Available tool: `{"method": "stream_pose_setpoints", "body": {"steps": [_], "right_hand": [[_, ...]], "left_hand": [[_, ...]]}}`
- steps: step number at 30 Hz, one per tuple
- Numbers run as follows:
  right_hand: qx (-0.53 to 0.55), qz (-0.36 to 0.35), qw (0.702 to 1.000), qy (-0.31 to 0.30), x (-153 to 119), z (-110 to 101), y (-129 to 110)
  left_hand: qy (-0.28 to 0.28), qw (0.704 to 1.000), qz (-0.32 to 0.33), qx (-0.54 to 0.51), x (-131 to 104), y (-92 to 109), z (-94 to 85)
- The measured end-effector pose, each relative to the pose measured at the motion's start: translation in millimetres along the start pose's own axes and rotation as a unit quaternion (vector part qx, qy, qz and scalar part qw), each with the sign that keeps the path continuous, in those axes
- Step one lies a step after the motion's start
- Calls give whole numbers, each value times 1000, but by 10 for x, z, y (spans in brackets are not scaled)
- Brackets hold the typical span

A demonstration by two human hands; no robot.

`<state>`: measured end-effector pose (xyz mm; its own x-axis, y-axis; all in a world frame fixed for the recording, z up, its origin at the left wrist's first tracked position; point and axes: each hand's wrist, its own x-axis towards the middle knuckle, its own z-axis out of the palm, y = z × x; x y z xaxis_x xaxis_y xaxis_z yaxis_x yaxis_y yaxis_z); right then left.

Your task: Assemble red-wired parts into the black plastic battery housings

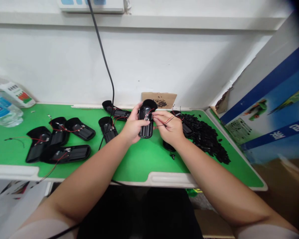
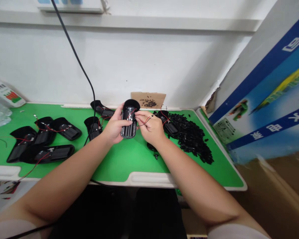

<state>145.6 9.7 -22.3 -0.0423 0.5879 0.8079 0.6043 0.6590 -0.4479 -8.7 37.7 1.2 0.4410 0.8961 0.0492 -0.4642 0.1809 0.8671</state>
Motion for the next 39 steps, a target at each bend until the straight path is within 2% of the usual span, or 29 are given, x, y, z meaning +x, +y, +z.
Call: {"method": "stream_pose_setpoints", "body": {"steps": [4, 10, 14, 20, 27, 39], "right_hand": [[-16, -28, 999, 15, 2, 9, 30], [-7, -10, 1000, -1, -20, 47, 36], [-23, -35, 999, 1, -21, 54, 62], [-2, -65, 998, 2, -20, 41, 77], [3, -93, 995, -20, -35, 5, 120], [60, -83, 994, -40, 34, -48, 94]], "left_hand": [[5, 1000, -15, -11, -3, 8, -14], [-1, 1000, -20, -23, -19, 17, -37], [-14, 999, -27, -35, -24, 21, -53], [0, 997, -68, -48, -52, 81, -18], [-19, 994, -91, -51, -44, 65, -54], [-51, 990, -121, -50, -70, 137, -67]]}}
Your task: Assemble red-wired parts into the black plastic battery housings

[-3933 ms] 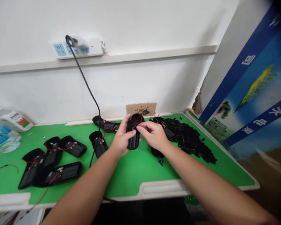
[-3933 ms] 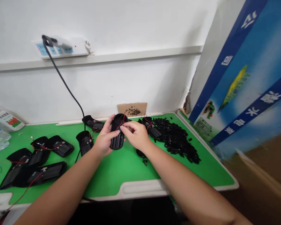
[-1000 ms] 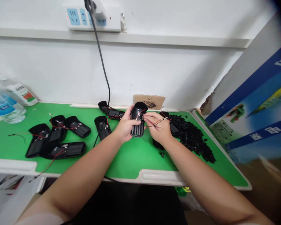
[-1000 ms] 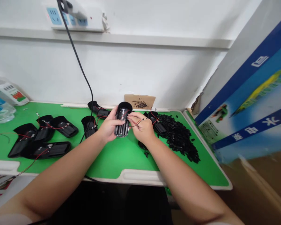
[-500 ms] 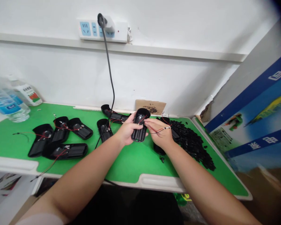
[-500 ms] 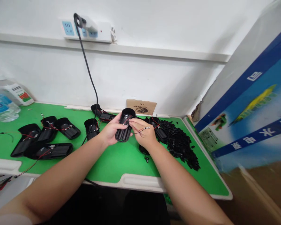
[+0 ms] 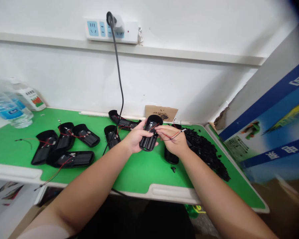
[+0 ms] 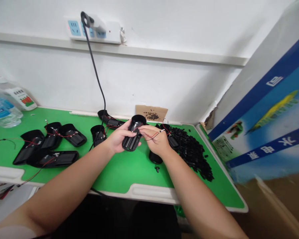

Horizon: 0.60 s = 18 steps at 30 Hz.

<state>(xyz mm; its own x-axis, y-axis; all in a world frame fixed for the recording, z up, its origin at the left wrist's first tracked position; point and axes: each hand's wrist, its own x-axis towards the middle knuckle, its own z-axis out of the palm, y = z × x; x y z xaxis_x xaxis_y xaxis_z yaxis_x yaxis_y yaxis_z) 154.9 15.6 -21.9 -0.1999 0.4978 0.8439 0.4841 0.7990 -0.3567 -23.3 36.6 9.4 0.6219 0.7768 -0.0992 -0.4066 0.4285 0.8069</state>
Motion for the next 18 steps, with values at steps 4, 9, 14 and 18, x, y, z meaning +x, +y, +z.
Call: {"method": "stream_pose_setpoints", "body": {"steps": [4, 9, 14, 18], "right_hand": [[4, -4, 1000, -9, -9, -15, 6], [18, -19, 1000, -17, -14, -33, 21], [3, -70, 997, -31, 20, -84, 22], [2, -84, 995, -48, 33, -119, 31]], "left_hand": [[-11, 1000, -13, 6, -1, 8, -23], [-20, 1000, -15, 13, 9, -7, -49], [-25, 999, -17, 12, 1, -4, -39], [-40, 999, -17, 15, -1, 2, -39]]}}
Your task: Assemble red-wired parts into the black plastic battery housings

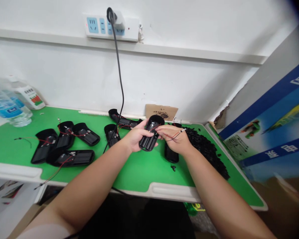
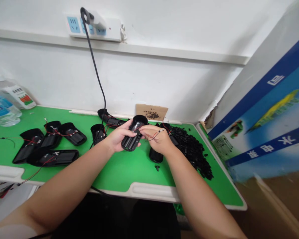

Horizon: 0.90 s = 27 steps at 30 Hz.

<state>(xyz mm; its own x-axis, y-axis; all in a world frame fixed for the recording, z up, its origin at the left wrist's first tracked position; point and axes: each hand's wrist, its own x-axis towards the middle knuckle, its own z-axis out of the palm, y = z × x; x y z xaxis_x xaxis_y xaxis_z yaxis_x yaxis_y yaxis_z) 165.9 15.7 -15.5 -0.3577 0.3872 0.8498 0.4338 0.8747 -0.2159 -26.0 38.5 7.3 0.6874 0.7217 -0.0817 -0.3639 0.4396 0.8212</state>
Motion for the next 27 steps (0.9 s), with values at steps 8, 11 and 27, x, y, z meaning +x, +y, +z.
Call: {"method": "stream_pose_setpoints", "body": {"steps": [8, 11, 27], "right_hand": [[-20, -5, 999, -37, -49, -50, 37], [-30, -8, 998, -51, -61, -72, 40], [-197, 31, 980, 5, -23, 64, -96]], "left_hand": [[-11, 1000, -11, -1, 12, -10, -43], [-6, 1000, -9, 11, 7, -7, -36], [52, 954, 243, 166, 38, -140, 59]]}}
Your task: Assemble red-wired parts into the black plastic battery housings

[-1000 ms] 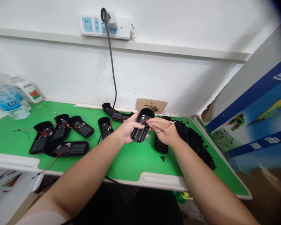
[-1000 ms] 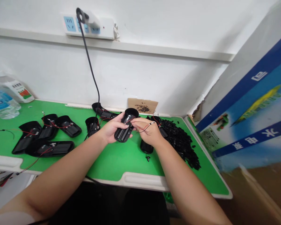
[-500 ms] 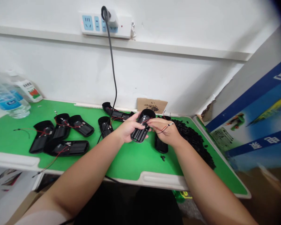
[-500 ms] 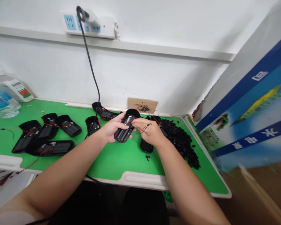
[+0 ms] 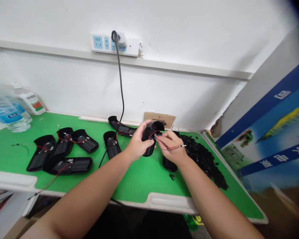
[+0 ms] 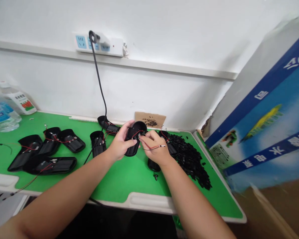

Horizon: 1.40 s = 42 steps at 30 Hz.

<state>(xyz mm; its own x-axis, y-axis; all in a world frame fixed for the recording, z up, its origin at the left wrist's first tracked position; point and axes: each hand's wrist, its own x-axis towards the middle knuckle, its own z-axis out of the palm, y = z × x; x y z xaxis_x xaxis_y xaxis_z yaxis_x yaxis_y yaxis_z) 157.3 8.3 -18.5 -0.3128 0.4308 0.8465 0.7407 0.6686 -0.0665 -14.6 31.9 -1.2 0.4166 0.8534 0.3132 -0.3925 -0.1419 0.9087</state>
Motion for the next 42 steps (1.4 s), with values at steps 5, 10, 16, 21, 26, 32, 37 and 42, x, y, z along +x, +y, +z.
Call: {"method": "stream_pose_setpoints", "body": {"steps": [5, 10, 16, 21, 26, 32, 37, 42], "right_hand": [[50, 34, 998, 15, 16, 33, -40], [42, 57, 998, -2, 12, 38, -26], [45, 42, 998, -2, 11, 17, -17], [43, -2, 999, 30, 8, 40, -51], [-15, -24, 998, 52, 0, 57, -73], [-17, -26, 998, 50, 1, 62, -66], [-16, -23, 999, 45, 23, 43, -88], [-14, -21, 999, 45, 26, 38, -104]], "left_hand": [[-8, 995, 60, 73, 13, -27, -38], [-24, 993, 72, 96, 32, -73, -80], [-29, 986, 97, 135, 29, -95, -97], [-17, 981, 105, 160, 15, -82, -81], [2, 988, 90, 122, 11, -64, -54], [11, 993, 66, 96, 8, -95, -53], [12, 993, 71, 92, 8, -93, -41], [17, 994, 66, 87, 10, -71, -18]]}}
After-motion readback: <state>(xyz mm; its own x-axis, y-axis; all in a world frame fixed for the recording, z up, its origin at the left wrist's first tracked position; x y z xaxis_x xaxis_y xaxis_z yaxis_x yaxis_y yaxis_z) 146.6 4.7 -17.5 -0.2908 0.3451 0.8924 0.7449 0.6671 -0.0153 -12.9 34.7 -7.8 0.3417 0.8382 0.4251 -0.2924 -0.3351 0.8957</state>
